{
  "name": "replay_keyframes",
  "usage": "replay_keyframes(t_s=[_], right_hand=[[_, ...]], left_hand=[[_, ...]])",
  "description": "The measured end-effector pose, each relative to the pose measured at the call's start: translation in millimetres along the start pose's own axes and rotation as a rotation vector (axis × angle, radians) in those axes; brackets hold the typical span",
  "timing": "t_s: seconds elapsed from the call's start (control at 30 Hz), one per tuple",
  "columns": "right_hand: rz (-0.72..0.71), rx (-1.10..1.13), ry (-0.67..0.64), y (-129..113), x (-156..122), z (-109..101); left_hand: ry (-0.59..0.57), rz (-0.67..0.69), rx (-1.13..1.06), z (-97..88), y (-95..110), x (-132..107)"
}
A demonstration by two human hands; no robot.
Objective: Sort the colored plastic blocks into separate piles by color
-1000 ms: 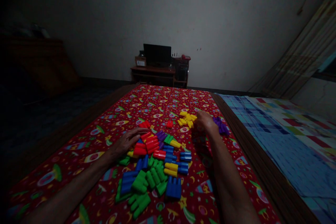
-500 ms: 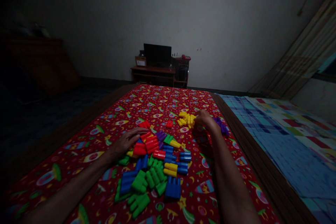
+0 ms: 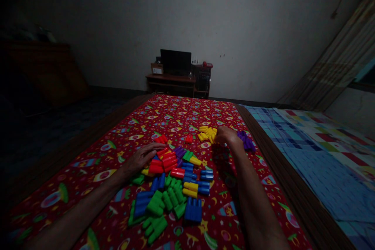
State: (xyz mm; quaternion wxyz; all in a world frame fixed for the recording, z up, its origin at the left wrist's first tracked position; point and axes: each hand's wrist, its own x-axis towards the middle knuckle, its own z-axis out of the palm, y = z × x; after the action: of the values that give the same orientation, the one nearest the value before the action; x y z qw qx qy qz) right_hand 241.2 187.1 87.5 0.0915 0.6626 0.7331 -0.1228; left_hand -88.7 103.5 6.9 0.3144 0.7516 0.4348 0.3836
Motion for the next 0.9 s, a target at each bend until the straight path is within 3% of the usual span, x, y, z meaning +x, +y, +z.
replay_keyframes(t_s=[0.13, 0.27, 0.4, 0.57, 0.63, 0.77, 0.9], right_hand=[[0.001, -0.042, -0.027, -4, -3, -1], [0.034, -0.104, 0.139, -12, -12, -10], [-0.163, -0.031, 0.270, -37, -25, -13], [-0.700, 0.257, 0.181, -95, -34, 17], [-0.808, 0.271, 0.128, -114, -33, 34], [-0.804, 0.317, 0.060, -126, -26, 51], [-0.764, 0.418, -0.101, -116, -22, 42]], left_hand=[[-0.007, 0.002, 0.007, -0.5, -1, 0], [0.001, 0.014, 0.039, -0.6, -3, 1], [-0.007, 0.016, 0.030, -0.4, -6, 1], [-0.001, 0.008, 0.047, -0.3, -6, 1], [0.003, 0.009, 0.047, 0.4, -6, 1], [-0.001, 0.010, 0.017, 1.8, -8, 2], [-0.001, 0.022, 0.022, 1.4, -8, 2]])
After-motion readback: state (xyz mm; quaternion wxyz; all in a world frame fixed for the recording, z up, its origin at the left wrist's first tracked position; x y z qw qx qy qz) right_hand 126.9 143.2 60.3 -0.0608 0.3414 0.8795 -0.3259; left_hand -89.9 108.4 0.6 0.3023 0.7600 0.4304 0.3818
